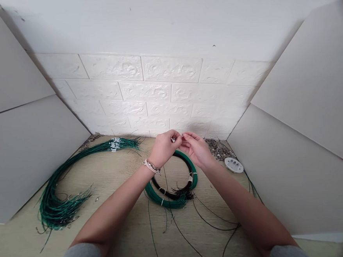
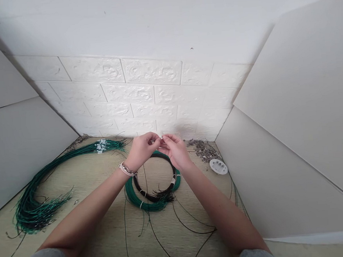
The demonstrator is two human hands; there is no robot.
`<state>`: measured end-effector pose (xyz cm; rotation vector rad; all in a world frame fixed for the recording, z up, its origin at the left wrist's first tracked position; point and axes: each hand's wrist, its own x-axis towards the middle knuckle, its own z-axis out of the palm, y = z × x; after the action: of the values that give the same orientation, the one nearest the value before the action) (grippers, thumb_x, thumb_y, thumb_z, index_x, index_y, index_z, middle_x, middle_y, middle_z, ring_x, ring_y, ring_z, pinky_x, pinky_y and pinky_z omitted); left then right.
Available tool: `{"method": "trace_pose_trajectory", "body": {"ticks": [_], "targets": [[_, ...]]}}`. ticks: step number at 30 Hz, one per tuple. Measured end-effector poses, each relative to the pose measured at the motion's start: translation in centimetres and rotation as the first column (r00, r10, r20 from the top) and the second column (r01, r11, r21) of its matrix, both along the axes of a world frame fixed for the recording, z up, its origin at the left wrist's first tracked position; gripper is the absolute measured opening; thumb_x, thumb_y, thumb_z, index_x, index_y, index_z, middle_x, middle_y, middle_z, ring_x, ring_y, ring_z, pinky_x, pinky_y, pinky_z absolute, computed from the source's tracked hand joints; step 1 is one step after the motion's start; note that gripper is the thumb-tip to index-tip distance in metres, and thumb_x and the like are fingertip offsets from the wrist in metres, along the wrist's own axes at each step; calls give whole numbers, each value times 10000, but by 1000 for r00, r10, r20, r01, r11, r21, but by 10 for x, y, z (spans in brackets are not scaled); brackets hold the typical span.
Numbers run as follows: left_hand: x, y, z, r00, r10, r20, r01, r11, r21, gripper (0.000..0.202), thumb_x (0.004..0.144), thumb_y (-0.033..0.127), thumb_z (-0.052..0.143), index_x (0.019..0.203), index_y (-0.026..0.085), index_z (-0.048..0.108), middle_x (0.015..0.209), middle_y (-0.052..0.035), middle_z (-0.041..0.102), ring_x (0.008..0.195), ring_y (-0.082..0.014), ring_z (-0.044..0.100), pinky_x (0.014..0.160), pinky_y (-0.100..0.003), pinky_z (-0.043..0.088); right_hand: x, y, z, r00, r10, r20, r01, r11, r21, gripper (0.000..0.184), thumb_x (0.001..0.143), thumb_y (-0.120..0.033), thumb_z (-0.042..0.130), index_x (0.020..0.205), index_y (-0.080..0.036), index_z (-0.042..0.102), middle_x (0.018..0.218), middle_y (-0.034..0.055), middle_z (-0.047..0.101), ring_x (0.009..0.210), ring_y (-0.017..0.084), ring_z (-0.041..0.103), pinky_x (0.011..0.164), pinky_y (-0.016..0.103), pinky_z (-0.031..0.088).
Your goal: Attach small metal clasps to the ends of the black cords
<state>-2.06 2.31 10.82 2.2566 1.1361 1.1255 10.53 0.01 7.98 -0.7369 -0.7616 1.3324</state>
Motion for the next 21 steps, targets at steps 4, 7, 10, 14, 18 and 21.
{"method": "trace_pose_trajectory", "body": {"ticks": [4, 7, 10, 14, 18, 21], "targets": [[0, 1, -1, 1000, 30, 7, -30, 1000, -7, 146, 750, 234, 498, 693, 166, 615, 614, 7, 603, 567, -106, 515, 591, -212, 391, -4, -1, -1, 1000, -21, -15, 21, 1000, 17, 192, 630, -245, 716, 743, -171, 581, 736, 7, 646, 729, 130, 628, 712, 281, 527], [1, 0, -2, 999, 38, 11, -38, 999, -5, 147, 752, 237, 500, 689, 166, 612, 612, 7, 602, 563, -104, 513, 588, -210, 386, -8, -2, -2, 997, -72, -22, 73, 997, 33, 200, 623, -259, 718, 738, -172, 579, 727, -5, 634, 711, 122, 622, 702, 274, 527], [3, -3, -4, 999, 32, 12, -32, 999, 9, 148, 758, 247, 505, 685, 166, 604, 611, 9, 599, 558, -99, 508, 584, -207, 380, -10, -2, -4, 992, -122, -26, 124, 991, 54, 198, 634, -275, 709, 749, -174, 583, 716, -14, 620, 696, 111, 614, 680, 255, 526], [6, -5, -6, 999, 27, 22, -28, 999, 18, 156, 768, 258, 499, 692, 170, 603, 609, 13, 596, 553, -96, 502, 583, -205, 381, -11, -2, -6, 990, -135, -43, 138, 988, 63, 187, 643, -272, 702, 754, -173, 589, 720, -12, 613, 708, 107, 607, 684, 247, 526], [6, -6, -7, 997, 32, 63, -32, 999, -1, 154, 768, 264, 501, 711, 171, 611, 608, 14, 599, 554, -94, 504, 588, -202, 395, -9, -2, -4, 991, -122, -53, 125, 990, 61, 169, 650, -257, 695, 751, -175, 587, 720, -11, 615, 722, 107, 607, 712, 251, 524], [6, -6, -6, 995, 33, 96, -31, 999, -19, 159, 767, 274, 508, 727, 170, 620, 613, 13, 607, 552, -93, 509, 590, -201, 406, -9, -3, -3, 992, -118, -52, 122, 990, 65, 165, 656, -251, 693, 749, -173, 582, 717, -10, 615, 724, 107, 609, 721, 253, 524]]}}
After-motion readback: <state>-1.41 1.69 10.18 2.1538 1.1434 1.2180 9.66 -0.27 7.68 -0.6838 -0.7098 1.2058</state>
